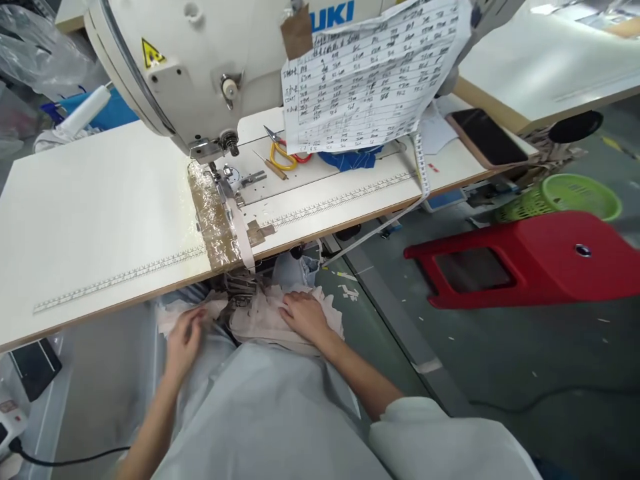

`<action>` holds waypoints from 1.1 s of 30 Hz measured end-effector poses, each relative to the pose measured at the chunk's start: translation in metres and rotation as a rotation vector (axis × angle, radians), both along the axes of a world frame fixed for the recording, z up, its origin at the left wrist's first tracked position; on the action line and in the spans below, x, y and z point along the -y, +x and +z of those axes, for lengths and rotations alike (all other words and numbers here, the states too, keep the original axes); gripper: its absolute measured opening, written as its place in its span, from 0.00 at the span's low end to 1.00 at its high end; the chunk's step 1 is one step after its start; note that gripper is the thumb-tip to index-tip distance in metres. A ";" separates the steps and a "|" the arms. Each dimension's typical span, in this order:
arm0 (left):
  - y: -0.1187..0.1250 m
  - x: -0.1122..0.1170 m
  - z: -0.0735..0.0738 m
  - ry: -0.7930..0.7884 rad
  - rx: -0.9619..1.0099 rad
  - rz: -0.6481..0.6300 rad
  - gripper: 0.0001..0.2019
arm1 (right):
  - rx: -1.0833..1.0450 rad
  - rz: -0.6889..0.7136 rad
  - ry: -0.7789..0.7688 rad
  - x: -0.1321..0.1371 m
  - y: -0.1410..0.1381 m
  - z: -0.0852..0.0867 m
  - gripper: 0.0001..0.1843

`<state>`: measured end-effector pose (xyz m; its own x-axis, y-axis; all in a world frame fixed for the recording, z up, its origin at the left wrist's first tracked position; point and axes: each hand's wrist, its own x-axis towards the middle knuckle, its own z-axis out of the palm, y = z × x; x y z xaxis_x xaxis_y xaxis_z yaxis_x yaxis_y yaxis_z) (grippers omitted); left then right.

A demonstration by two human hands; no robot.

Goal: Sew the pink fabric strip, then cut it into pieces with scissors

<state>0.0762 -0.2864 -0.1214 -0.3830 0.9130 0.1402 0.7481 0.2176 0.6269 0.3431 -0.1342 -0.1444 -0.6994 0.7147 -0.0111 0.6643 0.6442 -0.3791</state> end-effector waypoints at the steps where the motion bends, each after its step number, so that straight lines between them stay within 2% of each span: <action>1: 0.018 -0.019 -0.002 0.020 0.039 -0.126 0.14 | 0.006 0.013 0.016 0.008 0.002 0.001 0.14; 3: 0.051 -0.053 -0.010 0.013 0.075 -0.412 0.15 | 0.004 0.038 0.044 0.022 0.006 0.003 0.14; 5: 0.077 -0.077 -0.018 -0.053 0.010 -0.639 0.15 | -0.008 0.068 0.060 0.035 0.012 0.005 0.15; 6: 0.085 -0.083 -0.022 -0.093 -0.042 -0.714 0.14 | -0.015 0.084 0.064 0.041 0.016 0.006 0.16; 8: 0.093 -0.085 -0.027 -0.155 -0.134 -0.783 0.13 | -0.031 0.112 0.065 0.052 0.024 0.008 0.18; 12: 0.089 -0.057 -0.026 -0.180 -0.169 -0.796 0.12 | -0.054 0.126 0.038 0.068 0.036 0.016 0.20; 15: 0.085 -0.036 -0.021 -0.206 -0.189 -0.852 0.14 | -0.063 0.104 0.002 0.070 0.039 0.020 0.20; 18: 0.087 -0.032 -0.018 -0.256 -0.199 -0.910 0.13 | -0.057 0.021 -0.023 0.058 0.038 0.021 0.18; 22: 0.089 -0.039 -0.019 -0.293 -0.161 -0.890 0.09 | -0.026 -0.130 0.006 0.031 0.031 0.020 0.12; 24: 0.089 -0.041 -0.021 -0.291 -0.142 -0.863 0.10 | -0.009 -0.107 0.013 0.018 0.026 0.020 0.11; 28: 0.087 -0.037 -0.026 -0.276 -0.078 -0.776 0.11 | 0.032 0.041 0.008 -0.002 0.017 0.020 0.04; 33: 0.083 -0.038 -0.027 -0.250 0.043 -0.606 0.18 | -0.002 0.106 0.082 -0.018 0.013 0.029 0.12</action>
<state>0.1591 -0.2483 -0.1483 0.2092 0.9719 -0.1081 0.7597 -0.0919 0.6438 0.3560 -0.1160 -0.1149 -0.7710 0.6351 0.0462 0.5900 0.7398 -0.3233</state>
